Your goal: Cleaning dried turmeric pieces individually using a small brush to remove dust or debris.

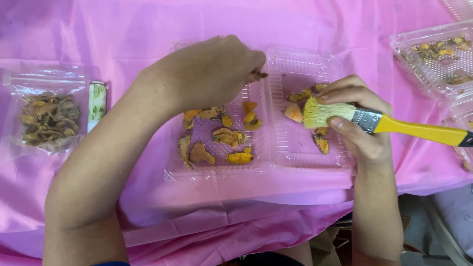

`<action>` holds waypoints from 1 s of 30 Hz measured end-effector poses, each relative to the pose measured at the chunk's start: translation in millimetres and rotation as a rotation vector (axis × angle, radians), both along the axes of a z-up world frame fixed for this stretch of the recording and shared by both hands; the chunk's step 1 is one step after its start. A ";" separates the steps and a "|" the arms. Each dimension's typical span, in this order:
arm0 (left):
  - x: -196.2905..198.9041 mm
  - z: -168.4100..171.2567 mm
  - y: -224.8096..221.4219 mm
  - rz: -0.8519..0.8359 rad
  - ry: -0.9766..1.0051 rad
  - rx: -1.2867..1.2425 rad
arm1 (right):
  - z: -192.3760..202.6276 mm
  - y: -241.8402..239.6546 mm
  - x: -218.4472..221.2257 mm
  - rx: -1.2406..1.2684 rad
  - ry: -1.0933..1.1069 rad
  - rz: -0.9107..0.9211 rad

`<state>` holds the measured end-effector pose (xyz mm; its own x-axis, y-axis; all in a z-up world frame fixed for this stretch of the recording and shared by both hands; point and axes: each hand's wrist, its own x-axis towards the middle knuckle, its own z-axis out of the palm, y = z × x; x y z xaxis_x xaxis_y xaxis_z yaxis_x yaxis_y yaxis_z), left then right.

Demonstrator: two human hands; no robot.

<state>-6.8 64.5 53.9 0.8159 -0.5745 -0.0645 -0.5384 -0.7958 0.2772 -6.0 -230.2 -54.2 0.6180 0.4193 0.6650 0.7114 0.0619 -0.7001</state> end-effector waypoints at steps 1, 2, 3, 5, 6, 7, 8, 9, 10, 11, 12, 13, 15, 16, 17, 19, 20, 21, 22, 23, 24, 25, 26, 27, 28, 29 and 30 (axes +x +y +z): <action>1.5 0.7 -0.4 0.003 -0.047 -0.004 | 3.1 1.4 -3.6 -0.016 0.024 -0.038; 6.7 -7.0 -0.6 0.002 -0.048 -0.005 | 3.9 3.7 -3.9 -0.018 0.023 -0.039; 11.8 -14.5 -1.1 -0.119 -0.155 -0.220 | 4.8 5.7 -4.3 -0.017 0.006 -0.065; 18.4 -24.5 -8.3 -0.247 -0.264 -0.431 | 5.7 8.4 -4.5 -0.014 -0.015 -0.097; 19.1 -28.0 -15.4 -0.211 -0.269 -0.562 | 5.0 8.6 -5.0 0.015 0.025 -0.112; 20.0 -31.7 -22.8 -0.175 -0.273 -0.692 | 4.2 8.4 -5.4 0.044 0.065 -0.128; 19.7 -36.0 -28.3 -0.181 -0.272 -0.690 | 4.5 8.2 -4.7 0.047 0.064 -0.133; 19.5 -40.4 -33.9 -0.132 -0.209 -0.765 | 4.7 7.9 -3.8 0.040 0.012 -0.163; 19.3 -45.0 -39.7 -0.082 -0.143 -0.839 | 4.7 7.3 -3.3 0.033 -0.038 -0.195; 13.4 -40.7 -42.8 -0.088 -0.140 -0.837 | 7.0 8.0 -4.5 0.036 -0.038 -0.202; 7.3 -36.6 -45.7 -0.122 -0.036 -0.804 | 9.3 8.8 -5.6 -0.003 -0.082 -0.259; 1.1 -32.5 -48.4 -0.155 0.067 -0.770 | 11.6 9.7 -6.8 -0.042 -0.125 -0.317; 2.1 -31.1 -48.3 -0.143 0.151 -0.801 | 12.0 10.0 -8.1 -0.011 -0.115 -0.332; 2.4 -30.3 -47.7 -0.127 0.229 -0.833 | 12.4 10.7 -8.3 0.018 -0.109 -0.342; 4.8 -32.4 -47.0 -0.127 0.230 -0.832 | 12.1 10.0 -8.2 0.019 -0.108 -0.343; 9.4 -35.9 -45.0 -0.148 0.367 -0.972 | 12.0 9.2 -7.3 -0.039 -0.107 -0.285; 10.1 -37.5 -45.8 -0.149 0.367 -0.971 | 12.3 9.1 -7.4 -0.038 -0.107 -0.286; 10.9 -39.1 -46.5 -0.111 0.368 -0.951 | 12.5 9.0 -7.5 -0.043 -0.104 -0.267; 11.4 -40.7 -47.2 -0.073 0.368 -0.931 | 12.5 9.0 -7.8 -0.047 -0.100 -0.248; 9.8 -38.9 -48.9 -0.073 0.369 -0.930 | 9.9 8.8 -5.5 -0.046 -0.099 -0.249; 8.1 -37.4 -50.6 -0.054 0.431 -0.963 | 7.3 8.5 -3.1 0.025 -0.133 -0.329; 6.5 -35.8 -52.2 -0.034 0.493 -0.996 | 4.8 8.4 -0.7 0.096 -0.166 -0.409; 4.9 -34.2 -51.0 -0.035 0.492 -0.996 | 3.3 7.2 -0.1 0.096 -0.167 -0.408; 3.2 -32.4 -49.7 -0.035 0.438 -0.965 | 1.9 6.0 0.5 0.023 -0.180 -0.300; 1.4 -30.4 -48.1 -0.034 0.384 -0.933 | 0.8 5.1 1.4 -0.049 -0.191 -0.190; 3.2 -31.9 -49.2 -0.034 0.382 -0.932 | -2.6 2.9 4.3 -0.048 -0.193 -0.188; 4.7 -34.2 -50.4 -0.058 0.416 -0.981 | -6.9 0.7 6.3 0.010 -0.201 -0.233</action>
